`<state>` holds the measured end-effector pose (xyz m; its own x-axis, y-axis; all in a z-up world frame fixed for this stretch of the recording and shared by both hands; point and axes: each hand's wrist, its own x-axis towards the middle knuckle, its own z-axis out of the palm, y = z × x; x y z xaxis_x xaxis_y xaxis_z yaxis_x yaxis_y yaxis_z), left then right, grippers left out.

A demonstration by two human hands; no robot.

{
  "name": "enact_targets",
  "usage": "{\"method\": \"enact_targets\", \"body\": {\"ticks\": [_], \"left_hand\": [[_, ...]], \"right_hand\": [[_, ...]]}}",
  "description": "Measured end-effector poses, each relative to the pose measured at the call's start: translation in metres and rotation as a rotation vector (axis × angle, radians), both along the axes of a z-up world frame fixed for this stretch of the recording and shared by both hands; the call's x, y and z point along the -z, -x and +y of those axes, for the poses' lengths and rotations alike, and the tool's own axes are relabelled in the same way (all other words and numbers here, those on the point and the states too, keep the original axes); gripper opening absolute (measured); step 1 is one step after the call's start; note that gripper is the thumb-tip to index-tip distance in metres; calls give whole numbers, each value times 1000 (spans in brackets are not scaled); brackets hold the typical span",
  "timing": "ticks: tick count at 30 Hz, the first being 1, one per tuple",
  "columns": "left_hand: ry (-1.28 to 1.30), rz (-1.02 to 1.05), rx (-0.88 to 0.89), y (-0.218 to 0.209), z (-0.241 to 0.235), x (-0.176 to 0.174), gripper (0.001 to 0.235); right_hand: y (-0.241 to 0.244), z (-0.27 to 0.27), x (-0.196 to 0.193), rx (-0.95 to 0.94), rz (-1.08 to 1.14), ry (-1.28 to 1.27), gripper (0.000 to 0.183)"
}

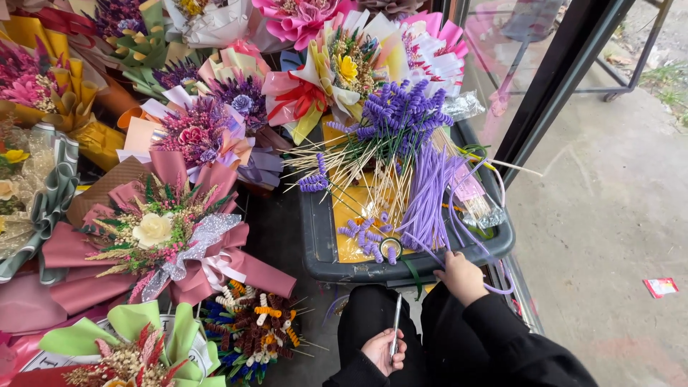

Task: The person wraps a purple pipe cleaner around a metal rod to form a spiral shape. They repeat this process multiple times, creating several spirals and placing them on a nearby tray. The workspace contains various floral arrangements and craft supplies.

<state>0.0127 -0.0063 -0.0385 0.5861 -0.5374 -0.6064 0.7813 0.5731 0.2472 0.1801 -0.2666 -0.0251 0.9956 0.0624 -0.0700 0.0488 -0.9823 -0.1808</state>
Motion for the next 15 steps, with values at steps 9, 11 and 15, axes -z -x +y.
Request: {"method": "enact_targets", "body": {"ticks": [9, 11, 15], "left_hand": [[-12, 33, -19, 5, 5, 4, 17], [-2, 42, -17, 3, 3, 7, 18], [74, 92, -19, -3, 2, 29, 26]], "right_hand": [[-18, 0, -35, -20, 11, -153, 17], [-30, 2, -88, -35, -84, -131, 18], [-56, 11, -188, -12, -200, -80, 25]]}}
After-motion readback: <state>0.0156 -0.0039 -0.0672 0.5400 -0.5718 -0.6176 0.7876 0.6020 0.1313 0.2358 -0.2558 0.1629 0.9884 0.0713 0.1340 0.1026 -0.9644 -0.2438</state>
